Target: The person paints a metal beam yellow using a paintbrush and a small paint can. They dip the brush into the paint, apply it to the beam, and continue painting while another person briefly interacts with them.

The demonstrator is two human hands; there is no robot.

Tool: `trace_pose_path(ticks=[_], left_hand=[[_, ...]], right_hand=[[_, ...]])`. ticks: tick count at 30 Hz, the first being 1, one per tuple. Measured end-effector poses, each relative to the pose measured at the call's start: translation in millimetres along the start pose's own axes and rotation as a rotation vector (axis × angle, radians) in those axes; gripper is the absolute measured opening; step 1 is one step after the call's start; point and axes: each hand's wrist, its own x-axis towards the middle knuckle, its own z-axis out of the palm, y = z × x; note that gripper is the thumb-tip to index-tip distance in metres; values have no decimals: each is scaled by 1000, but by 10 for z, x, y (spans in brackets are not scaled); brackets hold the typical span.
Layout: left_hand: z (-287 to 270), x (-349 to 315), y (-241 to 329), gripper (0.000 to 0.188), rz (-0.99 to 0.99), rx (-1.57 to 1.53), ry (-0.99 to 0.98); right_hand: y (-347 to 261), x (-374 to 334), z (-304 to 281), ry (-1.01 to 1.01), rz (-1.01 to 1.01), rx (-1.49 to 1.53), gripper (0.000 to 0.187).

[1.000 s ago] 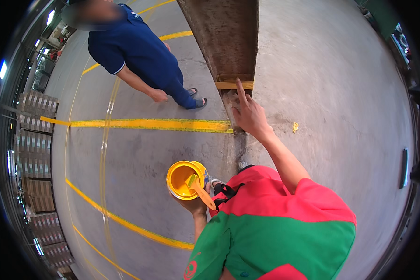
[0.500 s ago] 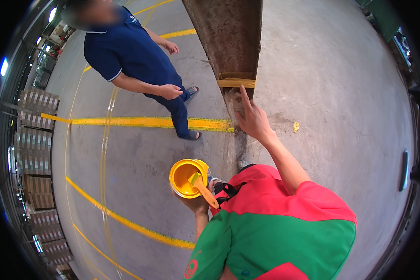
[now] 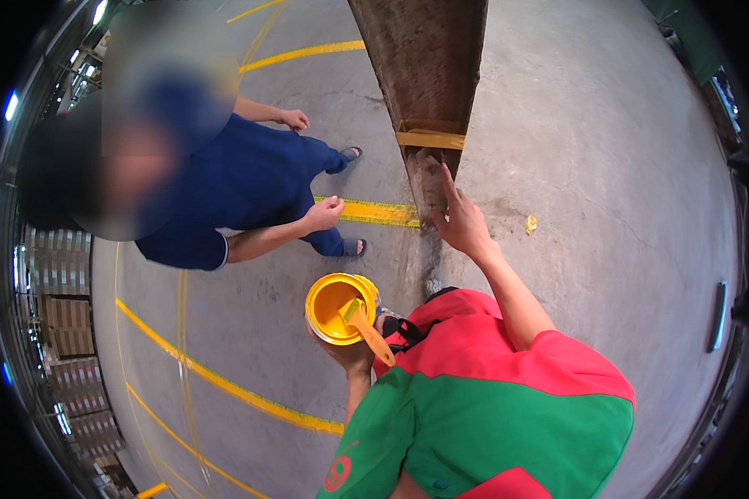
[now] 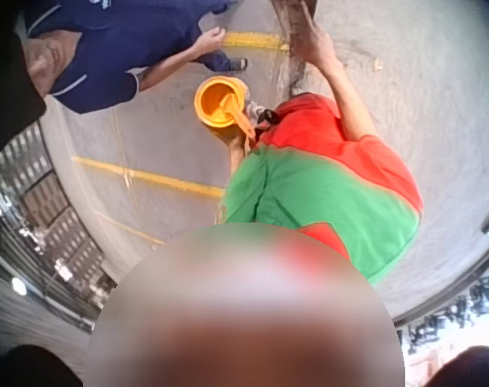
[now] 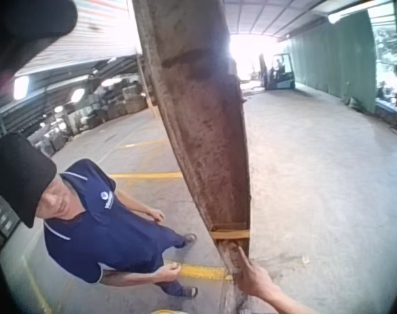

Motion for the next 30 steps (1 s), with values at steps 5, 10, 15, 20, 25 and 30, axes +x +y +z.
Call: trace_pose_path(ticks=[5, 10, 15, 20, 25, 30], left_hand=[[-2, -59, -4, 125, -36, -15, -8], [9, -104, 2, 125, -92, -34, -21], [10, -103, 14, 124, -68, -45, -18], [3, -103, 50, 122, -117, -69, -17], [-11, -117, 82, 121, -165, -90, 1], [-13, -110, 44, 122, -107, -79, 14]], right_hand=[[32, -6, 31, -29, -6, 5, 101], [63, -7, 74, -34, -44, 15, 101], [48, 63, 101, -26, -3, 226, 92], [-6, 163, 35, -52, 206, 1037, 68], [-62, 163, -61, -33, 200, 1164, 60], [-73, 135, -62, -15, 240, 1158, 59]])
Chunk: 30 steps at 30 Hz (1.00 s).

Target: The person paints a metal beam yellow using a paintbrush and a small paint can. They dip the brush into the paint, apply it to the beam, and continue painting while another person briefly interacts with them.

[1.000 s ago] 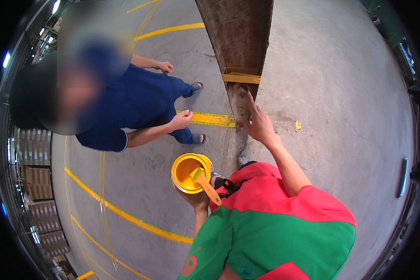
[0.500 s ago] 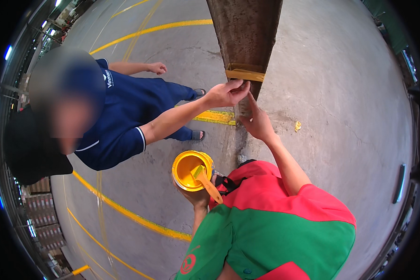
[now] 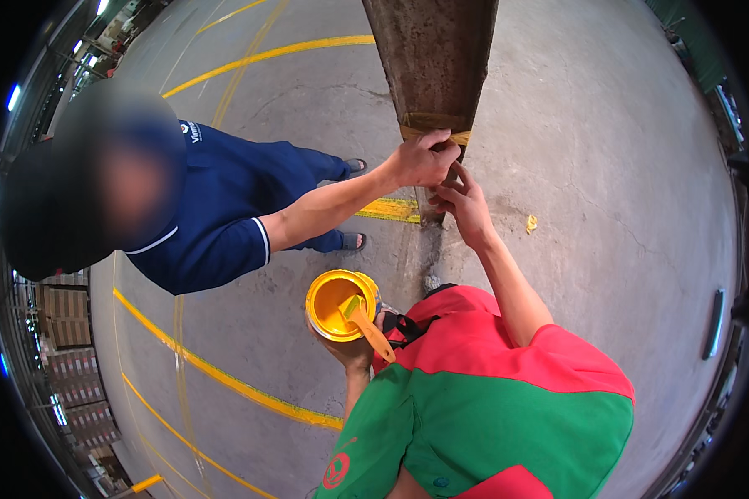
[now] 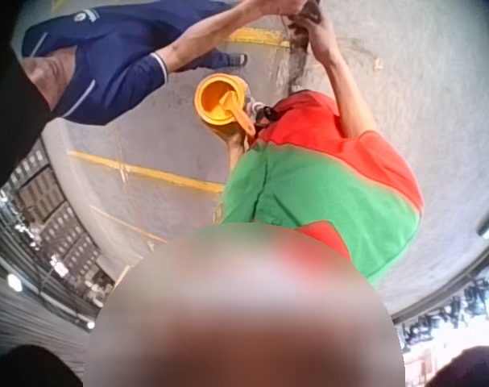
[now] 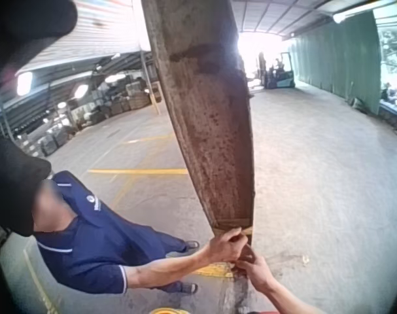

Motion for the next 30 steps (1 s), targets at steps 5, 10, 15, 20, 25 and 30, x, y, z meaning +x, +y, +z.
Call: trace_pose_path(ticks=[5, 10, 15, 20, 25, 30], left_hand=[[-19, 18, -19, 125, 85, 61, -24], [-35, -16, 6, 126, 0, 11, -5], [-46, -17, 2, 125, 72, 66, -21], [-54, -35, -8, 123, 43, 50, -31], [-44, -28, -6, 122, 48, 32, -27], [-14, -4, 18, 123, 66, 7, -18]], right_hand=[[54, -2, -26, 3, 6, 20, 59], [123, -46, -37, -32, 8, -61, 49], [174, -52, -32, 7, 41, 7, 46], [176, -27, -39, -20, 30, -20, 34], [186, -41, -39, -21, 33, -34, 35], [221, -43, -43, -9, 54, -33, 45]])
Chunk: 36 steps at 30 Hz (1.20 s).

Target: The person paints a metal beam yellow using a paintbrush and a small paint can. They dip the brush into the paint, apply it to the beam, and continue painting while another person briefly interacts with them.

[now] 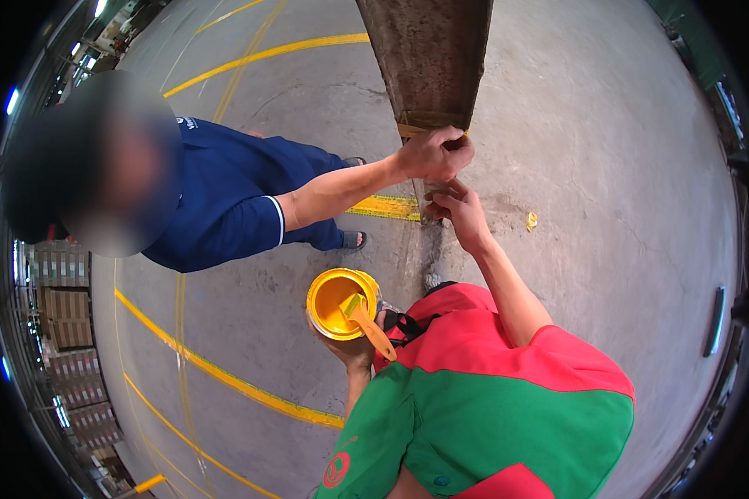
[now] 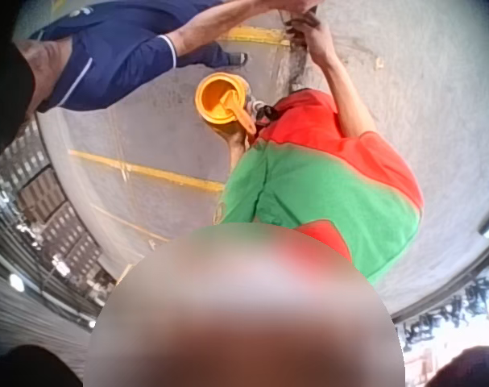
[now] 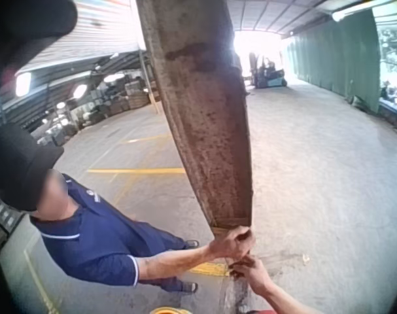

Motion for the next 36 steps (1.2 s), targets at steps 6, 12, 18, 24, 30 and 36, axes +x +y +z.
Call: trace_pose_path(ticks=[6, 12, 18, 24, 30, 36], left_hand=[[-13, -3, 28, 121, -32, 5, -14], [-28, -19, 14, 120, -37, 2, -11], [-25, -60, 10, 118, -40, -13, -11], [-58, -141, 10, 117, -47, -28, -7], [-102, -204, 7, 116, -50, -37, -2], [-110, -218, 0, 115, -27, -27, -4]], right_hand=[[17, 0, -14, 7, 23, -22, 47], [28, -45, -8, 8, 2, -30, 46], [41, -58, -8, 7, 20, -39, 47], [59, -155, 8, -16, -37, -46, 49], [64, -246, 22, -26, -20, -59, 49], [73, -262, 11, -16, -20, -57, 50]])
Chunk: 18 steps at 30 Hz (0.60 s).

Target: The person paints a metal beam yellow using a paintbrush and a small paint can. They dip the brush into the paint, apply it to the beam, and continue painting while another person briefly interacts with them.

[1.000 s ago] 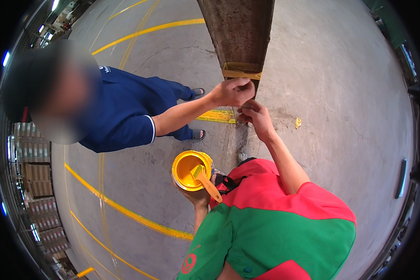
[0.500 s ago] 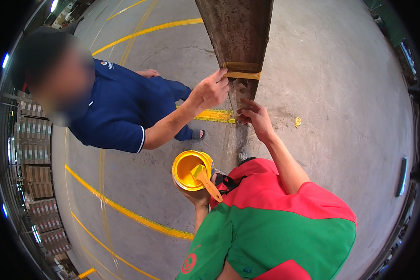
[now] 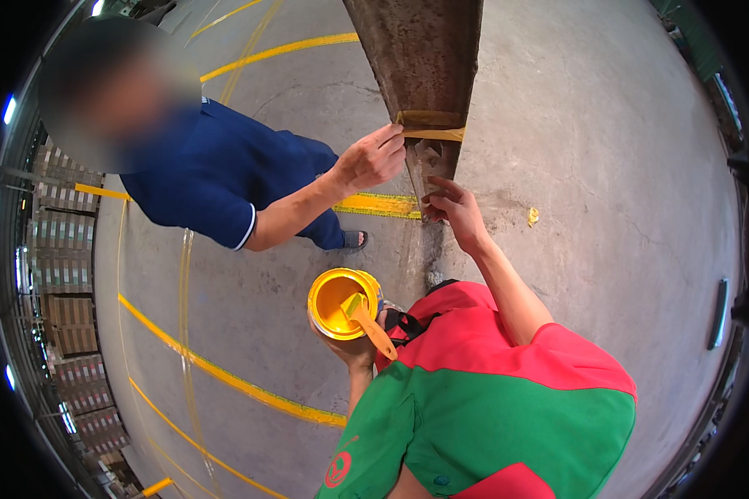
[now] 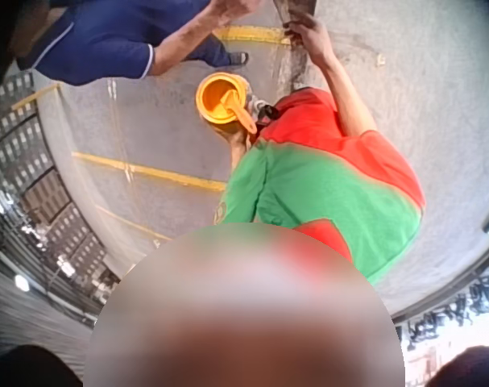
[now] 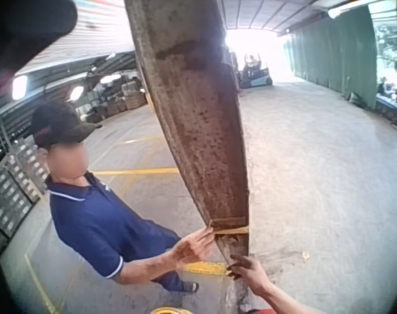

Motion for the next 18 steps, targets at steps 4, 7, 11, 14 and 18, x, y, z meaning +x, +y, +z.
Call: trace_pose_path(ticks=[4, 7, 11, 14, 18], left_hand=[[-7, -15, 13, 114, 4, 1, -1], [-4, -30, 28, 114, 6, 2, -1], [-9, -42, 44, 113, 6, 3, 6], [-12, -31, 48, 112, 7, 7, 10], [-8, -2, 55, 112, 10, 8, 16]], right_hand=[[6, -1, -3, -9, -2, 4, 50], [7, -2, -6, -8, 4, 3, 49], [7, 0, -10, -13, 8, 1, 49], [8, 2, -5, -18, 7, 3, 49], [2, 3, -2, -14, 3, 8, 48]])
